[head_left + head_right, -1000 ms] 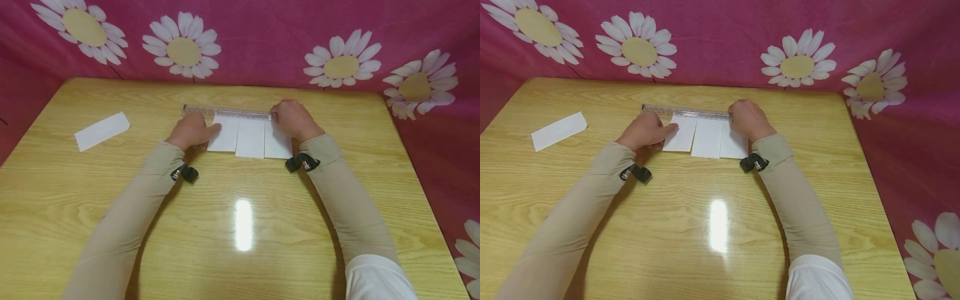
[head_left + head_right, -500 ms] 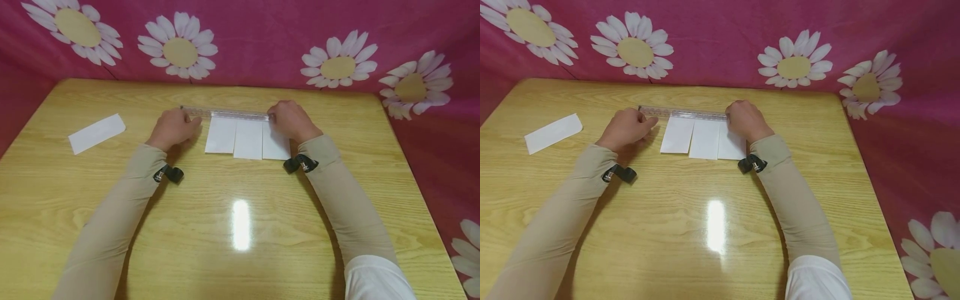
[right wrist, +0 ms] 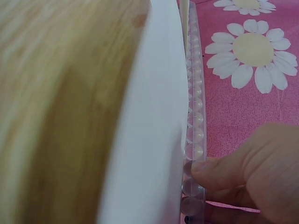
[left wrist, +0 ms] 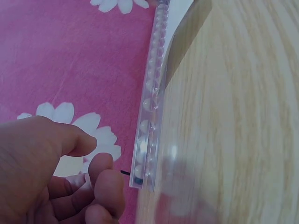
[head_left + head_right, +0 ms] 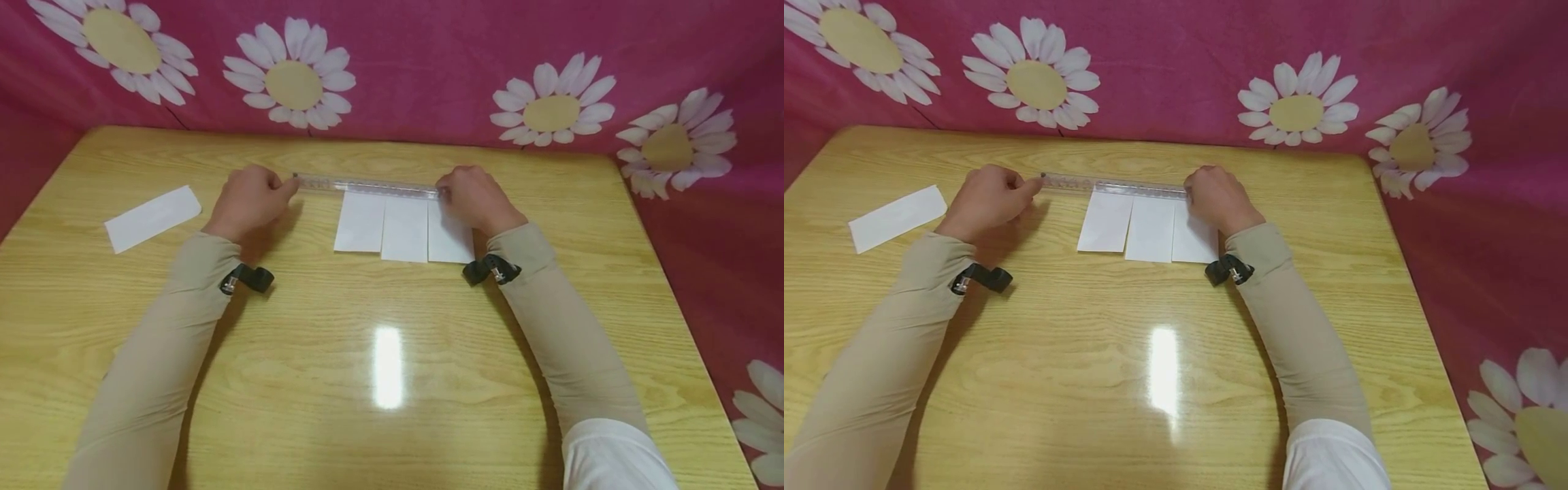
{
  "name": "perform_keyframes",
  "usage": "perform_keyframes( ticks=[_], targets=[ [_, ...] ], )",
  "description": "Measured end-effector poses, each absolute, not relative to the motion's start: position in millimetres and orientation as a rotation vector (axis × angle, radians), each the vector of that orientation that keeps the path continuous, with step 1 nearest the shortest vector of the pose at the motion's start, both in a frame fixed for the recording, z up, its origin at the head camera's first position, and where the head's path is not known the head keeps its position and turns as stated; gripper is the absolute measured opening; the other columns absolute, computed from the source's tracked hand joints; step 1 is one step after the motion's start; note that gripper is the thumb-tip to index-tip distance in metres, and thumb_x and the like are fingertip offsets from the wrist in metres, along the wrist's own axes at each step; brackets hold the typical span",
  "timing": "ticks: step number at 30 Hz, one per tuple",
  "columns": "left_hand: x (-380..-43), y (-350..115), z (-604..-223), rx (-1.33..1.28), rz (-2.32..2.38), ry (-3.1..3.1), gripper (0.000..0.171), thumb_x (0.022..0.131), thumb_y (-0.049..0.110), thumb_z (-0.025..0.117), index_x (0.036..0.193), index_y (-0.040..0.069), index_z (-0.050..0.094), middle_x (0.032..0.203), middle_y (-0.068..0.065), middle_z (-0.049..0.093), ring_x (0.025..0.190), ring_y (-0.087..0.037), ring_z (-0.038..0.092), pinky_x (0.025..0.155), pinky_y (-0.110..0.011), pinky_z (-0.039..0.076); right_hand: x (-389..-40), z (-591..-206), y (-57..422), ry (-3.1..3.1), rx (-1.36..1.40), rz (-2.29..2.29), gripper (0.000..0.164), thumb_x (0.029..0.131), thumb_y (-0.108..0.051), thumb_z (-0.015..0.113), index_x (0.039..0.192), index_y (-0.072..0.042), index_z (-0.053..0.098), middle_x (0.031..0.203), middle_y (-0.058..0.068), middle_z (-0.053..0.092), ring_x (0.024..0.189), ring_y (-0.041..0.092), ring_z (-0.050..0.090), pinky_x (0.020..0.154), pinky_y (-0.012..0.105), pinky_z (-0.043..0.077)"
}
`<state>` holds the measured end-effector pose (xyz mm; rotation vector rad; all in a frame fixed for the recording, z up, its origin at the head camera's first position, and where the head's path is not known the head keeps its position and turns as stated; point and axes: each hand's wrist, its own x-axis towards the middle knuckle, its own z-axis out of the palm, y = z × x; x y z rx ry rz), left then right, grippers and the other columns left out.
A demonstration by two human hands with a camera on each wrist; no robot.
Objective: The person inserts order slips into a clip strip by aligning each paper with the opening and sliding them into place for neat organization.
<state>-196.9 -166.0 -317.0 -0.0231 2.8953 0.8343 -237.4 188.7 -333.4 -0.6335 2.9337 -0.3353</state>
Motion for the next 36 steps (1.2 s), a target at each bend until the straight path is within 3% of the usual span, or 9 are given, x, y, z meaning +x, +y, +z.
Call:
perform_keyframes(
  ticks=[17, 26, 36],
  targets=[
    [-189, -187, -312, -0.033, 0.916, 2.896, 0.056, 0.103, 0.055, 0.051, 0.091, 0.005, 0.073, 0.073, -0.003, 0.069, 0.077, -0.022, 0.057, 0.066, -0.034, 0.041, -237, -330, 186, 2.922, -0.616, -0.318, 0.033, 0.103, -0.007, 0.052, 0.129, -0.003, 0.071, 0.126, 0.021, 0.072, 0.119, 0.038, 0.066, 0.106, 0.052, 0.052],
    [-187, -198, -306, -0.08, 0.959, 2.888, 0.057, 0.102, 0.059, 0.05, 0.095, 0.007, 0.074, 0.076, -0.007, 0.072, 0.078, -0.021, 0.059, 0.07, -0.035, 0.042, -239, -330, 187, 2.907, -0.587, -0.311, 0.034, 0.104, -0.008, 0.052, 0.133, -0.004, 0.069, 0.132, 0.021, 0.07, 0.126, 0.039, 0.063, 0.112, 0.051, 0.048],
    [-190, -214, -304, -0.134, 0.986, 2.878, 0.059, 0.102, 0.061, 0.047, 0.105, 0.008, 0.074, 0.08, -0.004, 0.071, 0.086, -0.022, 0.057, 0.075, -0.035, 0.042, -237, -331, 186, 2.911, -0.601, -0.301, 0.034, 0.103, -0.005, 0.052, 0.132, -0.005, 0.07, 0.126, 0.022, 0.072, 0.115, 0.037, 0.066, 0.106, 0.051, 0.051]
  ],
)
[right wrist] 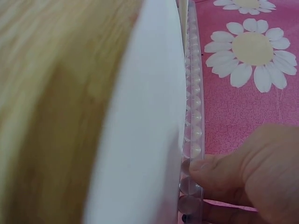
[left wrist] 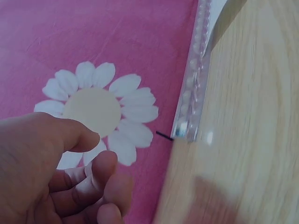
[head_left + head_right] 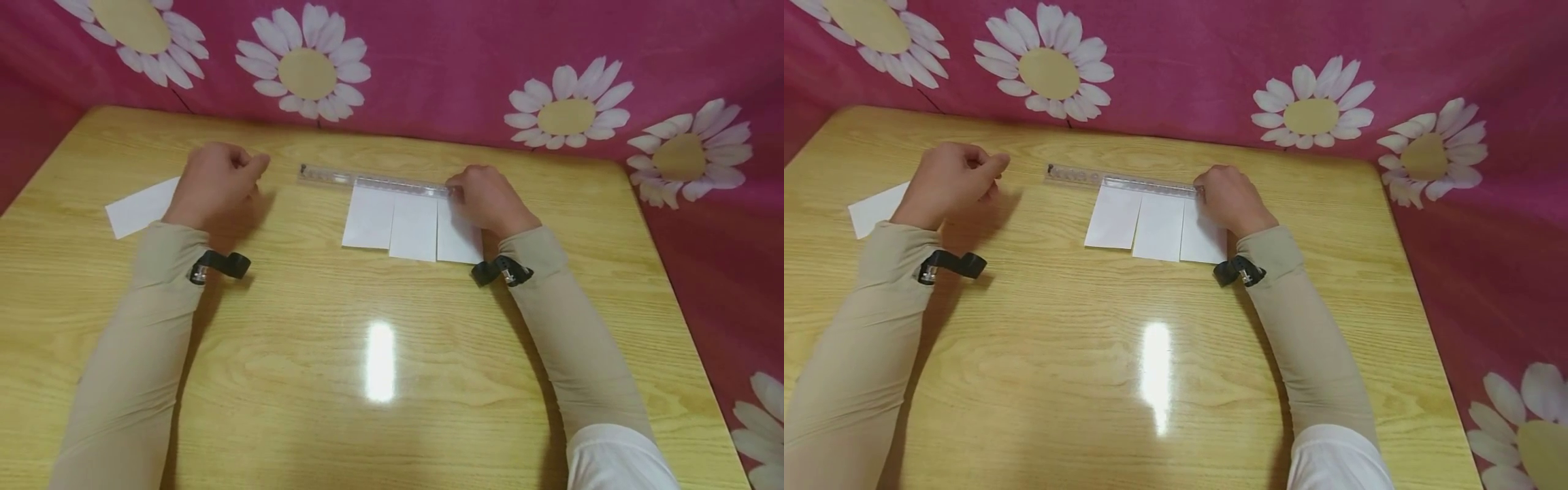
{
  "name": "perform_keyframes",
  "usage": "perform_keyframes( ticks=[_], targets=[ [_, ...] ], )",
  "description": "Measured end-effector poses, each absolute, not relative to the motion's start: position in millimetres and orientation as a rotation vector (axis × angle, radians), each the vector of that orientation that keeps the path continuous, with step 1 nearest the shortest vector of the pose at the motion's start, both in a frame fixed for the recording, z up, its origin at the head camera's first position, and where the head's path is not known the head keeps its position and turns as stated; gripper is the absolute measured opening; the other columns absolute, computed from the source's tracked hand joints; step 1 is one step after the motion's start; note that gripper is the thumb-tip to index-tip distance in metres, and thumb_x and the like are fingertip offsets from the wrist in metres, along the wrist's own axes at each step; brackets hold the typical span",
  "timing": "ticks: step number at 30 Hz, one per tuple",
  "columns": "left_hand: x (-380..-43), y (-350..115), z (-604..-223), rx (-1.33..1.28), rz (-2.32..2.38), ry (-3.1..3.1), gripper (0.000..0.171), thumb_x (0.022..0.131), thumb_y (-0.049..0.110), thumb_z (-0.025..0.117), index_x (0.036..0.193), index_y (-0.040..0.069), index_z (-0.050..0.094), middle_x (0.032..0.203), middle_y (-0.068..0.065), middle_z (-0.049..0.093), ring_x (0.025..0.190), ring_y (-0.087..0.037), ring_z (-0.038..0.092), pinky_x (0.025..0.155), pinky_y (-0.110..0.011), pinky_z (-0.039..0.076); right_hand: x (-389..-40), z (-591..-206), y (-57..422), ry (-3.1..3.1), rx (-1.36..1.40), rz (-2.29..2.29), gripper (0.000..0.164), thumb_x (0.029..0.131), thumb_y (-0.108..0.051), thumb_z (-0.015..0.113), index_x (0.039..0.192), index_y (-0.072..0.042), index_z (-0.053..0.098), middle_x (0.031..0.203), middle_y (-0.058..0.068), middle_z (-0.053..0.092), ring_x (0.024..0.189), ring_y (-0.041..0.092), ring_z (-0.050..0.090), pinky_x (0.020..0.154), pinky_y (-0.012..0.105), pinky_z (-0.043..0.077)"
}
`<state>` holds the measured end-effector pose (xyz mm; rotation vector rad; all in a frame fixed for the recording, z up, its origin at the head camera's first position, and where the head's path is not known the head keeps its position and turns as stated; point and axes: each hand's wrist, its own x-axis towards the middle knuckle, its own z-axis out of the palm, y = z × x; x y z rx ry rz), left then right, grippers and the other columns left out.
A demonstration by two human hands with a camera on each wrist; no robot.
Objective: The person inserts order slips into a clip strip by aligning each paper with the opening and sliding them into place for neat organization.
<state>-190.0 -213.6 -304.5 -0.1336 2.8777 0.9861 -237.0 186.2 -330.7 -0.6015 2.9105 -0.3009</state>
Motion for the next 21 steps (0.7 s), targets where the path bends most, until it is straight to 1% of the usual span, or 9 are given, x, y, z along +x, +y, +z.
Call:
perform_keyframes(
  ticks=[6, 15, 18, 21],
  targets=[
    [-190, -222, -303, -0.156, 0.993, 2.901, 0.058, 0.102, 0.059, 0.049, 0.102, 0.007, 0.073, 0.073, 0.004, 0.069, 0.08, -0.019, 0.055, 0.07, -0.033, 0.042, -237, -331, 186, 2.92, -0.616, -0.29, 0.033, 0.103, -0.005, 0.053, 0.131, -0.006, 0.071, 0.124, 0.022, 0.072, 0.113, 0.036, 0.067, 0.103, 0.051, 0.053],
    [-192, -236, -300, -0.219, 1.004, 2.911, 0.057, 0.101, 0.059, 0.049, 0.105, 0.006, 0.072, 0.068, 0.009, 0.066, 0.077, -0.015, 0.057, 0.073, -0.032, 0.042, -237, -331, 187, 2.927, -0.629, -0.288, 0.033, 0.104, -0.005, 0.053, 0.133, -0.007, 0.07, 0.129, 0.021, 0.072, 0.117, 0.037, 0.067, 0.105, 0.05, 0.053],
    [-193, -243, -301, -0.236, 1.001, 2.89, 0.058, 0.101, 0.059, 0.049, 0.107, 0.006, 0.071, 0.071, 0.008, 0.067, 0.079, -0.016, 0.056, 0.072, -0.033, 0.042, -237, -332, 188, 2.928, -0.634, -0.294, 0.033, 0.104, -0.005, 0.053, 0.132, -0.007, 0.07, 0.13, 0.02, 0.071, 0.119, 0.037, 0.067, 0.105, 0.05, 0.053],
    [-193, -248, -301, -0.25, 0.962, 2.889, 0.059, 0.101, 0.061, 0.048, 0.106, 0.006, 0.07, 0.074, 0.005, 0.069, 0.079, -0.016, 0.056, 0.069, -0.034, 0.042, -237, -331, 188, 2.928, -0.642, -0.298, 0.033, 0.104, -0.004, 0.053, 0.132, -0.007, 0.07, 0.131, 0.02, 0.071, 0.12, 0.037, 0.067, 0.106, 0.05, 0.052]
  ],
)
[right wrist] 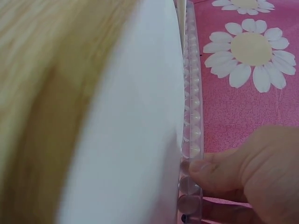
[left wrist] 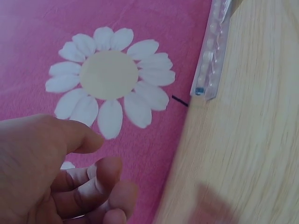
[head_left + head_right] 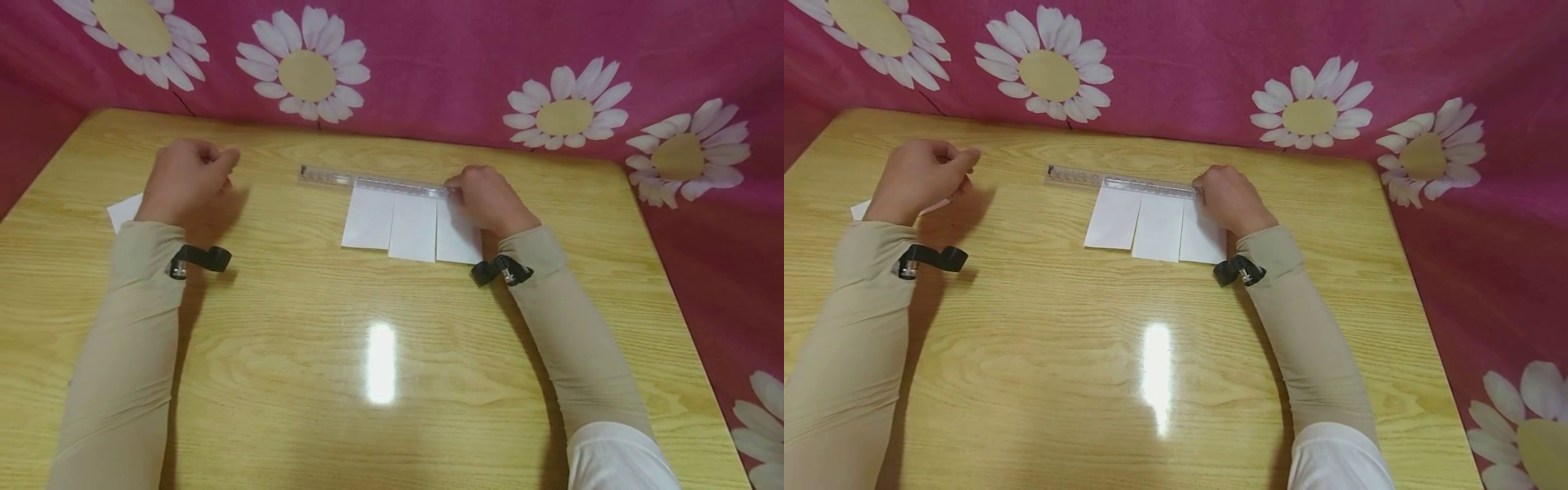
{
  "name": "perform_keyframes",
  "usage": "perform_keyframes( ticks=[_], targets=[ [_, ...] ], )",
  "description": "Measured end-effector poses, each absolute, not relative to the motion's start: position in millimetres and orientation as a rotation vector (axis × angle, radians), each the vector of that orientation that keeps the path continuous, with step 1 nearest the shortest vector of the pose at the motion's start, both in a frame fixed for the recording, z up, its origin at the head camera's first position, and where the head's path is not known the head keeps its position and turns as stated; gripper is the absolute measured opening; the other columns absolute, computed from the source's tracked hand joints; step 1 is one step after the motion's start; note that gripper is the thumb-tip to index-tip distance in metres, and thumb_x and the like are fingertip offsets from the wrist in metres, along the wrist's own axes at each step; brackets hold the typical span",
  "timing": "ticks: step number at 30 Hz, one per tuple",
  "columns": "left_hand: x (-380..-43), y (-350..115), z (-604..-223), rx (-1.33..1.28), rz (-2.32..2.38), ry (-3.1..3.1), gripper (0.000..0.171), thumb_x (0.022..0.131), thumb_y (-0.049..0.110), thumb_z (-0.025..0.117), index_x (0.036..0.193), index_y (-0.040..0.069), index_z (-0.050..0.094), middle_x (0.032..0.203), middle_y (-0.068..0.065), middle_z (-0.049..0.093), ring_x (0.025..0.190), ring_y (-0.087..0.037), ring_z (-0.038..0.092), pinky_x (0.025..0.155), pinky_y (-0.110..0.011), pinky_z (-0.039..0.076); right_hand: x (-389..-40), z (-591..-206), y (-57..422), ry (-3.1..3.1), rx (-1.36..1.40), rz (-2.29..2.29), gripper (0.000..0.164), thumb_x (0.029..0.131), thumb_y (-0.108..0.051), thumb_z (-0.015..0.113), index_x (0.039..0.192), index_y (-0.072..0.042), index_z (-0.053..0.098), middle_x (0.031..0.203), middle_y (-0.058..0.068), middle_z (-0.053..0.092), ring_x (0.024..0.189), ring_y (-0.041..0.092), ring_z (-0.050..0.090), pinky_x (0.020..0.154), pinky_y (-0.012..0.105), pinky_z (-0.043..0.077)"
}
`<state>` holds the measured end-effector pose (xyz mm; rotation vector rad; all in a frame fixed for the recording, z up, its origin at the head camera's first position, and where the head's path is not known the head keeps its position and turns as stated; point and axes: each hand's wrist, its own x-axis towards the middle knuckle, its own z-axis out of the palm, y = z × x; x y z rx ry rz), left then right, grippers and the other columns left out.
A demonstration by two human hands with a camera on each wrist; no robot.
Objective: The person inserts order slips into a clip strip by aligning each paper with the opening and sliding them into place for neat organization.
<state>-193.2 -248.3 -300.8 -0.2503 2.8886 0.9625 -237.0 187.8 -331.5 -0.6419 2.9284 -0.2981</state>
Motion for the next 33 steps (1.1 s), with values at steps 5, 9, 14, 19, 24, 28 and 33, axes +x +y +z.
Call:
perform_keyframes(
  ticks=[5, 9, 14, 19, 24, 28, 33],
  targets=[
    [-194, -255, -302, -0.25, 0.901, 2.93, 0.061, 0.1, 0.062, 0.046, 0.103, 0.006, 0.069, 0.074, 0.004, 0.072, 0.07, -0.011, 0.057, 0.059, -0.032, 0.043, -237, -331, 188, 2.938, -0.666, -0.296, 0.033, 0.104, -0.004, 0.052, 0.132, -0.006, 0.07, 0.127, 0.022, 0.072, 0.117, 0.037, 0.067, 0.105, 0.051, 0.053],
    [-194, -263, -302, -0.276, 0.938, 2.904, 0.064, 0.1, 0.062, 0.047, 0.111, 0.004, 0.069, 0.069, 0.01, 0.069, 0.064, -0.006, 0.058, 0.056, -0.028, 0.045, -236, -331, 189, 2.944, -0.681, -0.299, 0.033, 0.103, -0.003, 0.052, 0.131, -0.006, 0.071, 0.125, 0.022, 0.073, 0.116, 0.038, 0.068, 0.104, 0.051, 0.053],
    [-194, -273, -305, -0.312, 1.009, 2.859, 0.062, 0.099, 0.059, 0.051, 0.118, 0.002, 0.067, 0.065, 0.016, 0.062, 0.059, 0.002, 0.06, 0.056, -0.017, 0.05, -236, -330, 188, 2.946, -0.682, -0.312, 0.034, 0.102, -0.001, 0.052, 0.13, -0.006, 0.071, 0.123, 0.022, 0.073, 0.111, 0.036, 0.068, 0.101, 0.05, 0.054],
    [-194, -286, -309, -0.329, 0.989, 2.848, 0.061, 0.1, 0.057, 0.052, 0.116, 0.0, 0.065, 0.063, 0.017, 0.062, 0.063, 0.003, 0.061, 0.061, -0.015, 0.048, -236, -330, 188, 2.945, -0.692, -0.307, 0.034, 0.103, -0.001, 0.051, 0.13, -0.006, 0.071, 0.121, 0.022, 0.074, 0.108, 0.035, 0.067, 0.1, 0.05, 0.054],
    [-194, -297, -314, -0.32, 0.866, 2.931, 0.066, 0.1, 0.059, 0.047, 0.12, -0.001, 0.068, 0.076, 0.005, 0.07, 0.096, -0.021, 0.063, 0.078, -0.027, 0.042, -236, -329, 188, 2.942, -0.697, -0.288, 0.034, 0.102, -0.001, 0.052, 0.129, -0.005, 0.072, 0.12, 0.021, 0.074, 0.111, 0.036, 0.068, 0.102, 0.05, 0.053],
    [-193, -304, -315, -0.364, 0.828, 2.949, 0.068, 0.1, 0.059, 0.046, 0.121, -0.001, 0.068, 0.099, -0.015, 0.07, 0.102, -0.032, 0.056, 0.074, -0.033, 0.041, -235, -329, 188, 2.946, -0.695, -0.286, 0.033, 0.102, -0.001, 0.052, 0.129, -0.006, 0.072, 0.119, 0.02, 0.074, 0.111, 0.036, 0.068, 0.102, 0.05, 0.053],
    [-189, -309, -314, -0.394, 0.817, 2.921, 0.067, 0.1, 0.058, 0.048, 0.119, -0.003, 0.067, 0.107, -0.022, 0.067, 0.097, -0.031, 0.053, 0.07, -0.033, 0.041, -235, -329, 189, 2.947, -0.705, -0.296, 0.034, 0.101, 0.001, 0.051, 0.127, -0.006, 0.073, 0.117, 0.02, 0.074, 0.11, 0.036, 0.068, 0.101, 0.05, 0.054]
  ],
)
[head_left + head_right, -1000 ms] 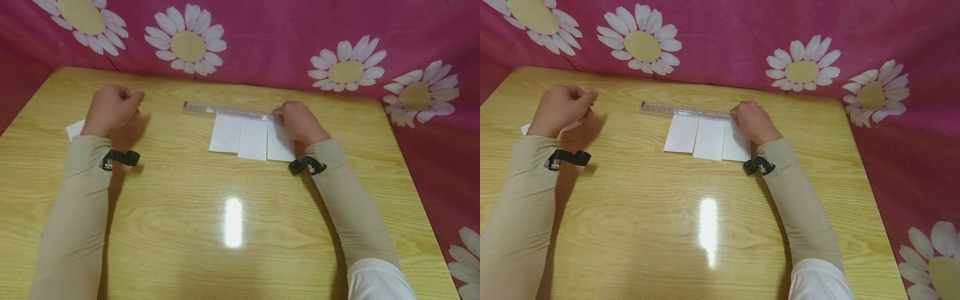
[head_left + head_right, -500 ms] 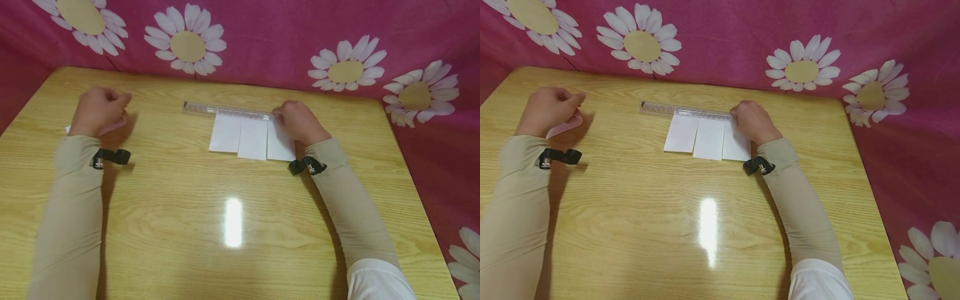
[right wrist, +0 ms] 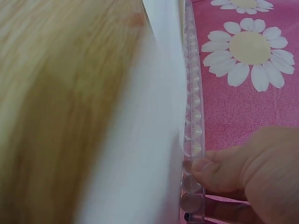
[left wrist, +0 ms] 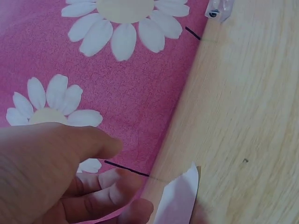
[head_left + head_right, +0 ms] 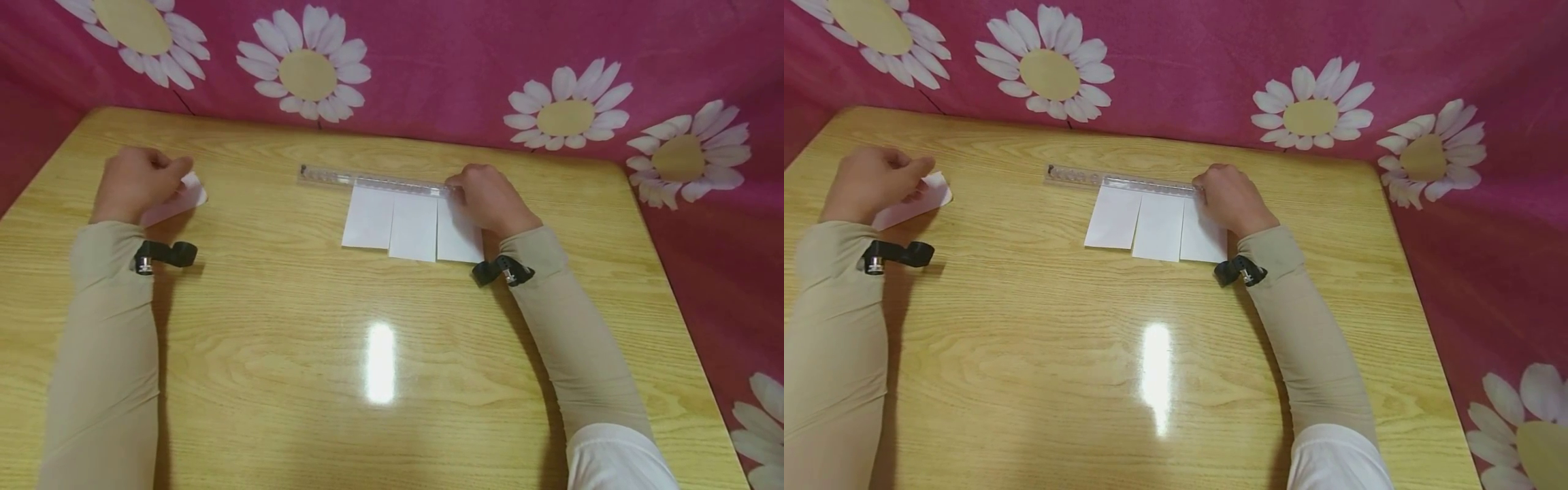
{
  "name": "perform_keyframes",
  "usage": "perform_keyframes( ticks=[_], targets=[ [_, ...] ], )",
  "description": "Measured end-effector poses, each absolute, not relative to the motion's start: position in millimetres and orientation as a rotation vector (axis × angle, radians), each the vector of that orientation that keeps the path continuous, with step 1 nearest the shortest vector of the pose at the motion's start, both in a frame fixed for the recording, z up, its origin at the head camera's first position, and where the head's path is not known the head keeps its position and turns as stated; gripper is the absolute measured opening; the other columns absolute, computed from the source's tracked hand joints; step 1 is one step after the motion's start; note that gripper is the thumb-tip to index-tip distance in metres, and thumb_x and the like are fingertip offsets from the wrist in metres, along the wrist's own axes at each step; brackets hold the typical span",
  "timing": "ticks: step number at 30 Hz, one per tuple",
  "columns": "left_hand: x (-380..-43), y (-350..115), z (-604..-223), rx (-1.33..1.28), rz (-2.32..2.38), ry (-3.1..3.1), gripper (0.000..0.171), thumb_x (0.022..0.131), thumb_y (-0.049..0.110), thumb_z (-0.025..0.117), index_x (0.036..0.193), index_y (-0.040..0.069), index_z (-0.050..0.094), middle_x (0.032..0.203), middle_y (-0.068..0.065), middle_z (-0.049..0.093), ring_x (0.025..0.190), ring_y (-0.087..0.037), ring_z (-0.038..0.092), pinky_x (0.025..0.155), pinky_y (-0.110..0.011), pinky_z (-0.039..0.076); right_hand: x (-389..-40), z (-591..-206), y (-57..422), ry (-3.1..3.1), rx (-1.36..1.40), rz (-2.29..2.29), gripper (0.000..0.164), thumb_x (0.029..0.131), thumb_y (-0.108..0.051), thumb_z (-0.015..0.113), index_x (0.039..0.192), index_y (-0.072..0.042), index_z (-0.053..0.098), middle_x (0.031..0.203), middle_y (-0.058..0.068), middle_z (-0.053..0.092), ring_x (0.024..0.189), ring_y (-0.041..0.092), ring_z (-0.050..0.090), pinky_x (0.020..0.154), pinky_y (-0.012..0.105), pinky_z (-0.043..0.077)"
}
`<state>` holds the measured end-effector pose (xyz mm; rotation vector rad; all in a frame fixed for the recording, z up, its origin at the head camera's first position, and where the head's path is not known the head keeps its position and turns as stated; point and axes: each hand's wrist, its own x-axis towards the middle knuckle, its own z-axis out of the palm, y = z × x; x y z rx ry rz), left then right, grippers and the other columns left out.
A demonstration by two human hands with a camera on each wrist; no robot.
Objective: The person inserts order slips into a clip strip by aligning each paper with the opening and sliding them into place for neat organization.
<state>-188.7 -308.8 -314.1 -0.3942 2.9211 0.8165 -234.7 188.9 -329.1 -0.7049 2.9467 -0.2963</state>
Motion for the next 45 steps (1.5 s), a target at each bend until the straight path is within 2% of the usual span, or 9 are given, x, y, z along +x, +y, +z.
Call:
perform_keyframes(
  ticks=[2, 7, 10, 17, 25, 33, 37, 40, 45],
  targets=[
    [-188, -311, -315, -0.381, 0.813, 2.915, 0.067, 0.1, 0.058, 0.049, 0.118, -0.004, 0.066, 0.101, -0.02, 0.069, 0.097, -0.032, 0.054, 0.071, -0.033, 0.041, -235, -329, 189, 2.947, -0.712, -0.3, 0.035, 0.101, 0.002, 0.05, 0.126, -0.006, 0.073, 0.116, 0.02, 0.075, 0.107, 0.035, 0.068, 0.099, 0.05, 0.054],
    [-187, -318, -317, -0.369, 0.8, 2.916, 0.068, 0.099, 0.059, 0.05, 0.12, -0.004, 0.064, 0.106, -0.025, 0.067, 0.102, -0.037, 0.055, 0.073, -0.036, 0.04, -235, -331, 188, 2.955, -0.738, -0.3, 0.035, 0.1, 0.004, 0.05, 0.121, -0.007, 0.076, 0.109, 0.019, 0.075, 0.102, 0.034, 0.068, 0.095, 0.05, 0.054],
    [-183, -322, -317, -0.383, 0.785, 2.911, 0.067, 0.099, 0.057, 0.052, 0.123, -0.005, 0.06, 0.117, -0.031, 0.062, 0.106, -0.04, 0.054, 0.074, -0.038, 0.04, -236, -331, 188, 2.955, -0.744, -0.291, 0.035, 0.101, 0.003, 0.05, 0.123, -0.007, 0.075, 0.112, 0.02, 0.075, 0.105, 0.035, 0.068, 0.098, 0.05, 0.054],
    [-176, -329, -315, -0.429, 0.804, 2.8, 0.07, 0.098, 0.059, 0.058, 0.131, -0.002, 0.054, 0.129, -0.028, 0.055, 0.112, -0.043, 0.046, 0.083, -0.049, 0.042, -236, -331, 188, 2.947, -0.721, -0.29, 0.034, 0.102, 0.0, 0.052, 0.13, -0.006, 0.072, 0.121, 0.021, 0.074, 0.11, 0.035, 0.068, 0.101, 0.05, 0.053],
    [-174, -342, -316, -0.457, 0.81, 2.791, 0.077, 0.094, 0.06, 0.064, 0.139, -0.001, 0.047, 0.142, -0.032, 0.048, 0.121, -0.048, 0.044, 0.086, -0.05, 0.041, -235, -332, 188, 2.949, -0.739, -0.287, 0.033, 0.102, 0.001, 0.053, 0.128, -0.007, 0.073, 0.117, 0.02, 0.075, 0.106, 0.035, 0.068, 0.099, 0.05, 0.054],
    [-170, -354, -321, -0.479, 0.81, 2.741, 0.084, 0.088, 0.065, 0.07, 0.136, 0.001, 0.045, 0.143, -0.03, 0.045, 0.12, -0.046, 0.042, 0.091, -0.054, 0.038, -236, -332, 188, 2.951, -0.737, -0.285, 0.033, 0.103, -0.001, 0.054, 0.13, -0.006, 0.072, 0.12, 0.021, 0.074, 0.111, 0.037, 0.068, 0.101, 0.051, 0.053],
    [-167, -359, -322, -0.442, 0.774, 2.713, 0.092, 0.086, 0.067, 0.071, 0.141, 0.0, 0.039, 0.146, -0.032, 0.041, 0.119, -0.048, 0.04, 0.087, -0.055, 0.04, -236, -332, 188, 2.946, -0.736, -0.293, 0.033, 0.102, 0.0, 0.053, 0.13, -0.006, 0.071, 0.122, 0.021, 0.074, 0.113, 0.038, 0.068, 0.102, 0.051, 0.053],
    [-165, -361, -324, -0.449, 0.784, 2.675, 0.094, 0.087, 0.061, 0.075, 0.145, -0.001, 0.034, 0.148, -0.033, 0.037, 0.117, -0.049, 0.038, 0.081, -0.051, 0.044, -236, -332, 188, 2.947, -0.725, -0.295, 0.035, 0.101, 0.001, 0.053, 0.129, -0.007, 0.072, 0.122, 0.022, 0.074, 0.113, 0.038, 0.068, 0.1, 0.052, 0.053],
    [-164, -364, -324, -0.453, 0.773, 2.632, 0.097, 0.087, 0.054, 0.078, 0.15, 0.0, 0.029, 0.151, -0.035, 0.032, 0.119, -0.051, 0.034, 0.081, -0.053, 0.047, -236, -331, 188, 2.944, -0.706, -0.3, 0.035, 0.1, 0.001, 0.054, 0.129, -0.007, 0.072, 0.121, 0.022, 0.073, 0.11, 0.038, 0.068, 0.097, 0.052, 0.054]
  ],
)
